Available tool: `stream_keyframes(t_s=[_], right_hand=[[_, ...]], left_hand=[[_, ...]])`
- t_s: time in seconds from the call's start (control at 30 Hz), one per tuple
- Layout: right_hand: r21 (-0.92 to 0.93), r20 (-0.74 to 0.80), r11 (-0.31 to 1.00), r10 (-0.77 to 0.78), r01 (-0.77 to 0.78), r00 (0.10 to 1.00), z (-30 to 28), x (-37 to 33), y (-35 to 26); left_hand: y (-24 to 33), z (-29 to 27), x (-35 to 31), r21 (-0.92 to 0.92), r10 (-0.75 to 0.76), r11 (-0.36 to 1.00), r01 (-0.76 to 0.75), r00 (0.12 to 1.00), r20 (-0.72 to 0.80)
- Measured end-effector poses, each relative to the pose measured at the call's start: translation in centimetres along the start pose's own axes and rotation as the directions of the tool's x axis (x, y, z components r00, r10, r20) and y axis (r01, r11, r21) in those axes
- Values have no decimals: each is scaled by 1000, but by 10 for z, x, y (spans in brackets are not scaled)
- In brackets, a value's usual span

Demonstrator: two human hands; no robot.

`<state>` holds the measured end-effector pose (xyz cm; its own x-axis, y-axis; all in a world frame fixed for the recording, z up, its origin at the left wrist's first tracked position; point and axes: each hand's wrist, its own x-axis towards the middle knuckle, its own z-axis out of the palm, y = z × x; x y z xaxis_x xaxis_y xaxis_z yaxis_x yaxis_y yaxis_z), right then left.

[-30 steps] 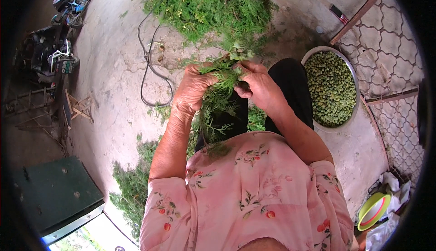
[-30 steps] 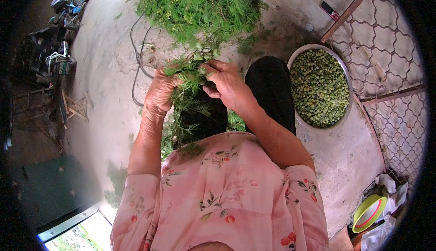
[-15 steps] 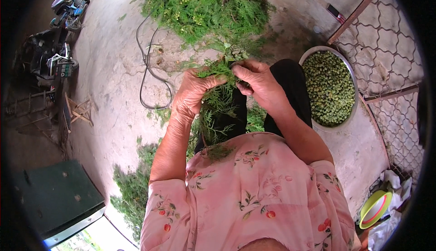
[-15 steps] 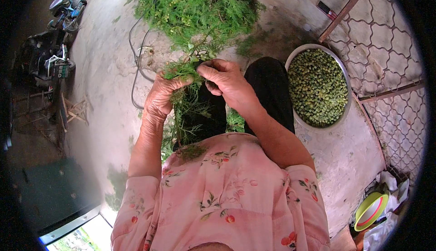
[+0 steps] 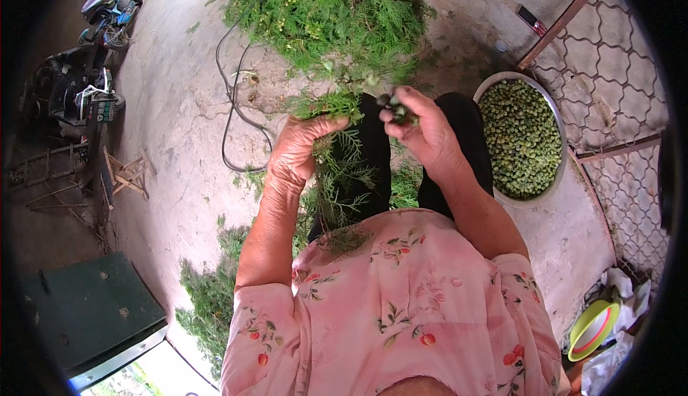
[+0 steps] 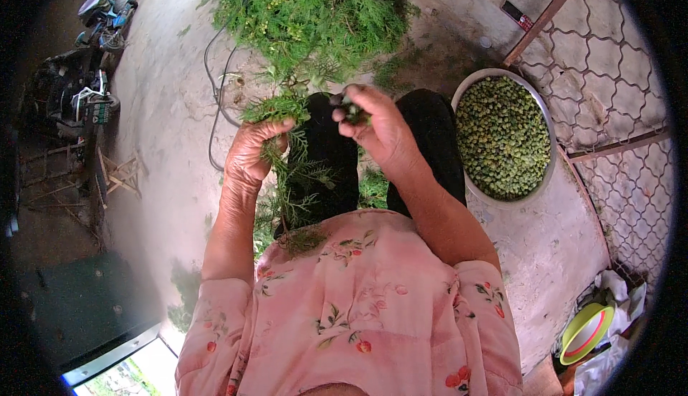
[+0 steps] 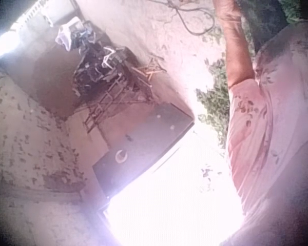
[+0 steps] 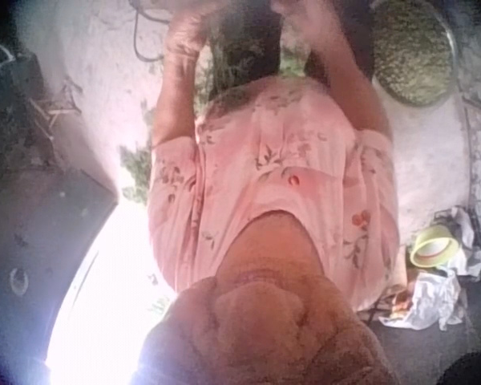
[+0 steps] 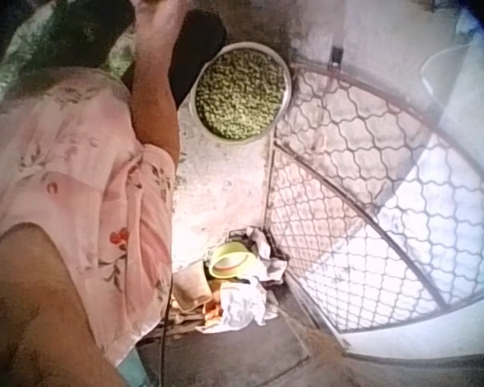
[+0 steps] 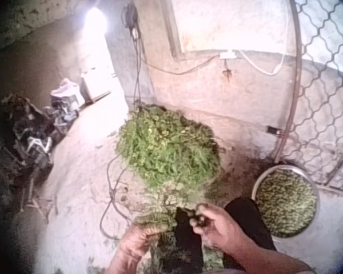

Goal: The person harvests seeds by hand from a branch, placing them into a bowl, then stands to gather more branches from a pile.

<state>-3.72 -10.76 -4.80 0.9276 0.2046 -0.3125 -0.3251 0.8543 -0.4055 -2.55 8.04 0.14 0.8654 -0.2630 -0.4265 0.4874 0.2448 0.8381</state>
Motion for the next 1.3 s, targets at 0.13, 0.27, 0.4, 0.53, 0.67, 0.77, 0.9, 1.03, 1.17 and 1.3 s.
stream_keyframes(t_s=[0.13, 0.27, 0.4, 0.53, 0.67, 0.77, 0.9, 1.03, 1.17, 1.3], right_hand=[[-178, 57, 982, 80, -68, 995, 6, -8, 4], [-284, 179, 959, 70, -16, 981, 15, -9, 14], [-745, 187, 645, -48, 174, 981, 12, -9, 12], [-879, 475, -21, -99, 476, 874, 1, -25, -13], [-916, 260, 278, -136, 289, 956, -19, -59, -49], [-723, -103, 686, -216, 76, 971, -51, -81, -82], [-201, -401, 906, -423, 373, 812, -144, -102, -99], [59, -772, 809, -335, 584, 541, -297, -141, -93], [-57, -894, 691, -356, 721, 271, -343, -174, -113], [-162, -763, 603, -579, 781, 289, -362, -193, -141]], left_hand=[[-3, 7, 11, -14, -12, 1000, 13, 1000, 27], [-9, 1, 6, 48, 41, 998, -42, 999, 30], [-19, -3, 12, 79, 106, 991, -105, 994, -9], [-15, 18, 8, 285, -14, 959, -1, 999, 52], [-10, -1, 17, 296, 26, 955, -16, 999, -28], [-11, -1, 18, 329, 112, 941, -80, 991, -78], [-15, 19, 15, 386, 160, 917, -99, 979, -128], [-14, 31, 21, 512, 155, 849, -132, 988, -2], [-15, 27, 24, 689, 296, 695, -207, 955, -12], [-11, 52, 24, 740, 369, 603, -298, 927, 73]])
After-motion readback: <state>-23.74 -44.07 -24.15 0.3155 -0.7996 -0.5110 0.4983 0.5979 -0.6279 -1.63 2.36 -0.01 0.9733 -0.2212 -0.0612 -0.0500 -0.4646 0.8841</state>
